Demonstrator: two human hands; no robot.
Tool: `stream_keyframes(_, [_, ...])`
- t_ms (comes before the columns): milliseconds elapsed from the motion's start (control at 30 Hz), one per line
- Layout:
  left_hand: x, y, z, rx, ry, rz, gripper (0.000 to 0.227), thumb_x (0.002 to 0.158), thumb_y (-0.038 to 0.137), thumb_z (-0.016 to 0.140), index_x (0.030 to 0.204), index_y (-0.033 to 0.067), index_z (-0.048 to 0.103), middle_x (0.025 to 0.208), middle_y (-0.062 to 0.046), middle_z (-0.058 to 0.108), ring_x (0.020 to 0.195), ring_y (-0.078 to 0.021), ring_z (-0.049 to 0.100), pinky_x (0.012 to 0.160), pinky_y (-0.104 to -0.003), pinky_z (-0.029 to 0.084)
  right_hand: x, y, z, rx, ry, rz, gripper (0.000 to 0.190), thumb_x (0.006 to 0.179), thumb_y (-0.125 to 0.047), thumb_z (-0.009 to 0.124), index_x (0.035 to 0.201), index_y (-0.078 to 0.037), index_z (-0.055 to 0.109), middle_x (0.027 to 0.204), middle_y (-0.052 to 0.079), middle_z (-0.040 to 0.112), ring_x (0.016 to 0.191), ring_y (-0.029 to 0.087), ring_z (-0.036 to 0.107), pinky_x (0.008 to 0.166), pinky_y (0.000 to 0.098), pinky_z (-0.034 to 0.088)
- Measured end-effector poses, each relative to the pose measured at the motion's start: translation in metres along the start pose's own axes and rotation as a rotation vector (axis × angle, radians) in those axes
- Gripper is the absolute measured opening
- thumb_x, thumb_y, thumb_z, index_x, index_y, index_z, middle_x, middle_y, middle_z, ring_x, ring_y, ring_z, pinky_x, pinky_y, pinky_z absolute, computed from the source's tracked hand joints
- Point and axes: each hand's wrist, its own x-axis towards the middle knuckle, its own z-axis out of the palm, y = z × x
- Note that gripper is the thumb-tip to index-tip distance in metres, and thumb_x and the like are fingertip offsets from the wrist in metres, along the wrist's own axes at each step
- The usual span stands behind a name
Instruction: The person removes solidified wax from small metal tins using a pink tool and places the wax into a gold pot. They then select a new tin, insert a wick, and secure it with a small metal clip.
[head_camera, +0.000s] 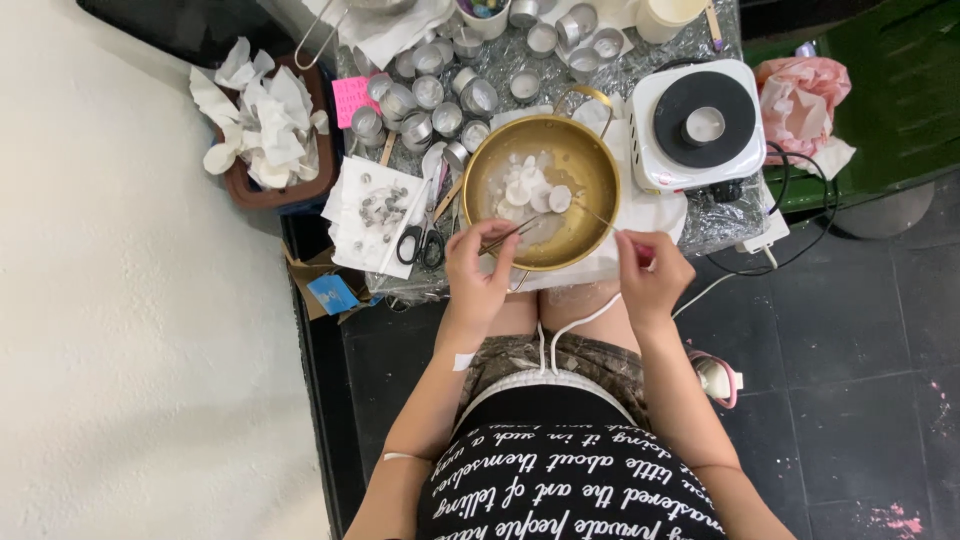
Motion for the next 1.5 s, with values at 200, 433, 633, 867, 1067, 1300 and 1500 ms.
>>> stream_keyframes(200, [-0.007,-0.013,-0.005,0.078,-0.003,-0.009,0.020,0.093,0.010,0.075,0.111,0.0070,0.068,0.103,-0.004,0.077,0.093,-0.0174,0.074,0.095,-0.032,0.045,0.004,-0.012,-0.012,-0.257,-0.159,-0.049,0.016,0.094,-0.012,0.087,0.093,-0.002,0.073,0.072,0.009,0.067,0.057,0.014,0.059,0.056,0.0253,0.045])
stream_keyframes(433, [-0.005,-0.007,-0.008,0.113,-0.033,0.029,0.018,0.094,0.012,0.074,0.110,0.0083,0.068,0.100,-0.003,0.078,0.091,-0.0164,0.075,0.092,-0.034,0.040,0.007,-0.020,-0.017,-0.321,-0.271,-0.061,0.016,0.092,-0.014,0.087,0.092,-0.005,0.074,0.073,0.008,0.069,0.059,0.012,0.061,0.055,0.0252,0.045])
stream_keyframes(633, [0.000,-0.004,-0.008,0.136,-0.050,0.004,0.017,0.097,0.015,0.070,0.113,0.0080,0.070,0.092,-0.003,0.074,0.082,-0.0165,0.069,0.088,-0.033,0.041,0.021,-0.021,-0.014,-0.241,-0.166,-0.003,0.012,0.096,-0.014,0.082,0.099,-0.005,0.075,0.077,0.009,0.070,0.058,0.014,0.062,0.055,0.0264,0.045])
stream_keyframes(867, [-0.011,-0.022,-0.018,0.113,-0.078,-0.124,0.016,0.101,0.016,0.062,0.105,0.0025,0.070,0.085,-0.011,0.067,0.068,-0.0216,0.060,0.070,-0.034,0.046,0.009,-0.006,-0.014,-0.162,-0.266,0.174,0.013,0.101,-0.015,0.073,0.099,-0.003,0.069,0.076,0.007,0.071,0.065,0.013,0.069,0.059,0.0256,0.050])
stream_keyframes(1067, [-0.020,-0.045,-0.029,-0.064,-0.060,-0.241,0.023,0.111,0.018,0.050,0.101,-0.0001,0.060,0.086,-0.011,0.067,0.078,-0.0190,0.065,0.073,-0.033,0.051,0.003,-0.011,-0.013,-0.139,-0.277,0.339,0.014,0.109,-0.015,0.060,0.105,-0.002,0.060,0.077,0.007,0.072,0.064,0.017,0.068,0.060,0.0285,0.049])
stream_keyframes(1300, [-0.008,-0.036,-0.048,-0.017,-0.013,-0.289,0.021,0.102,0.018,0.058,0.111,-0.0002,0.064,0.086,-0.010,0.073,0.073,-0.0164,0.068,0.065,-0.032,0.054,-0.007,-0.012,-0.002,-0.421,-0.357,0.363,0.023,0.106,-0.029,0.063,0.098,-0.007,0.064,0.073,0.007,0.072,0.064,0.027,0.071,0.060,0.0383,0.052])
stream_keyframes(1500, [-0.001,-0.033,-0.035,0.393,-0.018,-0.412,0.018,0.093,0.024,0.071,0.094,0.0065,0.071,0.079,-0.008,0.076,0.067,-0.0256,0.072,0.061,-0.037,0.054,-0.002,-0.011,0.007,-0.584,-0.308,0.262,0.022,0.106,-0.032,0.065,0.101,-0.010,0.067,0.073,0.007,0.072,0.065,0.032,0.070,0.060,0.0433,0.051])
